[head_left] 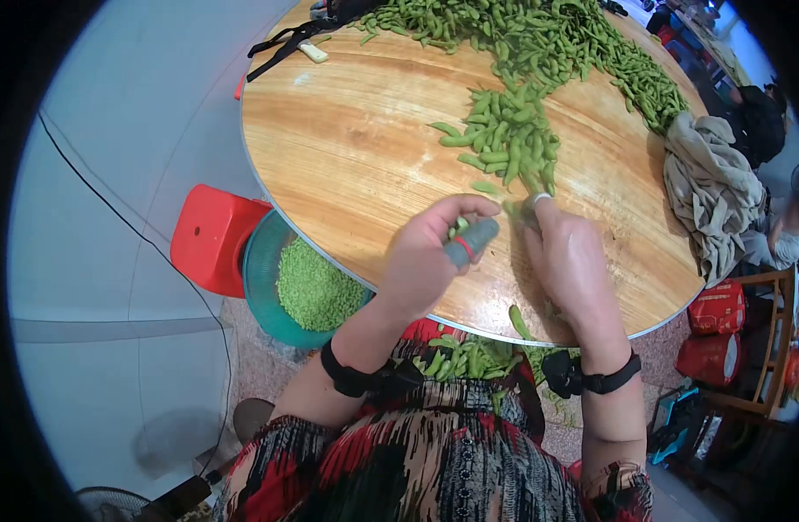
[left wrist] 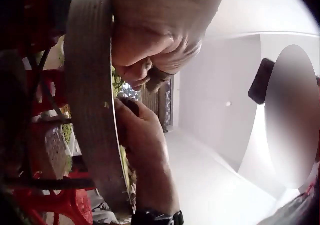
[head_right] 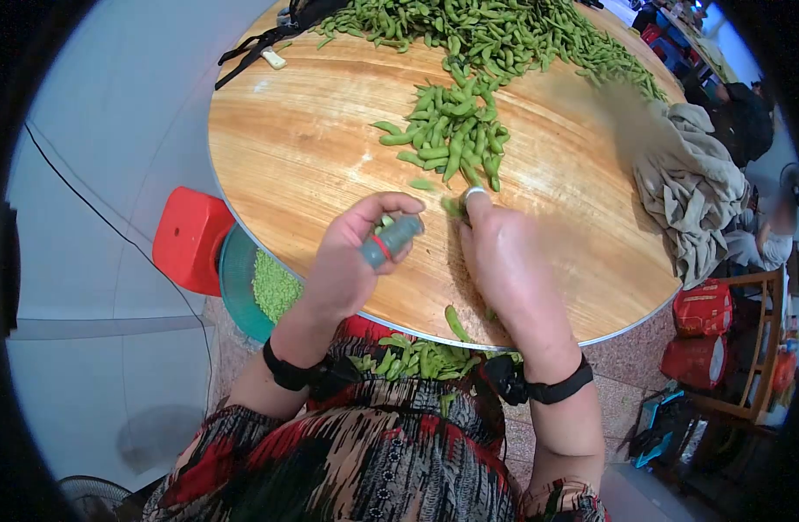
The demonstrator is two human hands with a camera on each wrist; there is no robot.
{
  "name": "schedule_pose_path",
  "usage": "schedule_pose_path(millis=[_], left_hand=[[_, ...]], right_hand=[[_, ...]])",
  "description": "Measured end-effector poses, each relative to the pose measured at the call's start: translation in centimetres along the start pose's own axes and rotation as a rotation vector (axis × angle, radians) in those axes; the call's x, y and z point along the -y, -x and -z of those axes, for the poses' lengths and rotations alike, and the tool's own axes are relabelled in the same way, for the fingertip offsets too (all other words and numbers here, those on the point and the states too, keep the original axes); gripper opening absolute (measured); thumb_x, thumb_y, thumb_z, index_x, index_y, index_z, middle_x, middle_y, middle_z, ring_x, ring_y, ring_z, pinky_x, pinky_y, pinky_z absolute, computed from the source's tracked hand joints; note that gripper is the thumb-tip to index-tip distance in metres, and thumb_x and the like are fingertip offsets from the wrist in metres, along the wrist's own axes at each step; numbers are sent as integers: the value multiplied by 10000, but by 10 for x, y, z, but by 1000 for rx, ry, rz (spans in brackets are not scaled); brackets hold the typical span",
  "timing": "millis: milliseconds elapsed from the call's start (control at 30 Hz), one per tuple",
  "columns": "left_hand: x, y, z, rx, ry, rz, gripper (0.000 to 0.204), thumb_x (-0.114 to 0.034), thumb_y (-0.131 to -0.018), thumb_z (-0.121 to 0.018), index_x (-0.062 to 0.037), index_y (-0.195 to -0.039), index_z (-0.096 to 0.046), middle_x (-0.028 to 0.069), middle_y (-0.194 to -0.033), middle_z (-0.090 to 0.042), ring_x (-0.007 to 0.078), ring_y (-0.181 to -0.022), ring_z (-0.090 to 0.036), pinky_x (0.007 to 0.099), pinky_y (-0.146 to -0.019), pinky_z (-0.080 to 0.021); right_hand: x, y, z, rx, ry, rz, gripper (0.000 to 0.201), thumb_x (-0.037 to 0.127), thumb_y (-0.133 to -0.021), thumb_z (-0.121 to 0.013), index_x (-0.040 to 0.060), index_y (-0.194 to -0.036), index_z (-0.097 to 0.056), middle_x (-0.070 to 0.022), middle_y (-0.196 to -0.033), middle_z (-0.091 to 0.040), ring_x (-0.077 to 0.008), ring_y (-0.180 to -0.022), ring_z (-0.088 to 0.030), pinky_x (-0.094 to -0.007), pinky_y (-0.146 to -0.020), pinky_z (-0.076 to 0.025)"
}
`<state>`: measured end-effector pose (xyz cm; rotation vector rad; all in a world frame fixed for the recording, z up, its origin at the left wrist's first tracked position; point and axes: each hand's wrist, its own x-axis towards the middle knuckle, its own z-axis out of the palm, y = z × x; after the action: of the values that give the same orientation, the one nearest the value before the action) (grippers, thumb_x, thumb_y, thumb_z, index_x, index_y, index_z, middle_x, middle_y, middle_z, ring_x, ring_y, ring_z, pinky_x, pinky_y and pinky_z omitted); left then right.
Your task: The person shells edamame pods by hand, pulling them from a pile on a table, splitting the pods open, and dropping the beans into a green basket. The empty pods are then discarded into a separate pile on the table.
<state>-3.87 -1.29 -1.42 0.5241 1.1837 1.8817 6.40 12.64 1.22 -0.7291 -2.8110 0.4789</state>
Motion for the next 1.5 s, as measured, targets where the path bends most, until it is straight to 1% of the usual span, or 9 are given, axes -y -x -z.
schedule_pose_path(millis=[133, 200, 400, 467, 867, 1167, 1267, 1467, 1500], left_hand=[[1, 9, -7, 102, -651, -170, 376, -13, -780, -648, -54, -1144, -566, -11, -830, -500, 53, -744, -466, 173, -636, -397], [-2, 11, -12, 131, -760, -178, 407, -39, -760, -682, -61, -1150, -566, -22, -825, -501, 63, -766, -481, 195, -664, -410], [12, 7, -10, 69, -551, -232, 241, -82, -819, -626, -20, -1052, -615, -29, -735, -535, 55, -660, -471, 194, -586, -386], [6, 9, -10, 32, 12, 145, 168, -99, -848, -587, -7, -978, -640, -11, -734, -576, 28, -584, -425, 173, -510, -315], [13, 12, -15, 2, -696, -320, 96, -98, -835, -594, -16, -864, -634, -11, -742, -563, 13, -625, -427, 148, -528, -291], [7, 17, -17, 263, 136, 168, 75, -91, -836, -589, -32, -877, -568, -20, -793, -531, 5, -675, -433, 148, -562, -326], [21, 18, -25, 27, -423, -220, 103, -43, -811, -612, -39, -894, -550, -14, -830, -532, 31, -730, -472, 173, -631, -391], [14, 15, -11, -199, -333, -238, 212, 34, -805, -564, -35, -1003, -534, -8, -867, -540, 42, -727, -485, 171, -618, -404], [7, 15, -5, -173, -133, -189, 211, 34, -816, -541, -43, -1013, -536, 5, -894, -546, 42, -697, -478, 157, -574, -378]], right_hand=[[-7, 11, -7, -80, -345, 36, 141, 134, -814, -595, 9, -852, -543, -161, -616, -569, -287, -551, -563, -356, -504, -420], [-4, 23, 3, 296, -1190, -405, 154, 181, -862, -566, 28, -861, -558, -22, -588, -505, -110, -511, -465, -245, -470, -357], [7, 46, 12, 132, -1132, -352, 226, 236, -927, -470, 19, -926, -533, 34, -600, -450, -42, -547, -396, -193, -458, -302], [12, 49, 13, 185, -1241, -359, 235, 237, -938, -444, 15, -922, -520, 29, -605, -453, -44, -528, -386, -190, -453, -299], [4, 62, 2, 371, -1570, -335, 231, 221, -954, -406, 30, -849, -483, -3, -600, -482, -38, -436, -336, -183, -395, -277], [6, 65, -1, 429, -1791, -458, 135, 138, -938, -427, 37, -947, -517, 20, -609, -476, -39, -425, -320, -174, -379, -265], [8, 59, -14, 219, -1314, -269, 125, 130, -933, -434, 43, -927, -524, 31, -617, -479, -27, -448, -332, -168, -393, -270], [12, 19, 3, 525, -1601, -439, 172, 163, -915, -456, 40, -818, -529, 40, -626, -505, -40, -547, -415, -198, -502, -337], [13, 8, 2, 499, -1305, -223, 211, 205, -915, -463, 35, -812, -533, 34, -623, -506, -47, -547, -417, -211, -506, -345]])
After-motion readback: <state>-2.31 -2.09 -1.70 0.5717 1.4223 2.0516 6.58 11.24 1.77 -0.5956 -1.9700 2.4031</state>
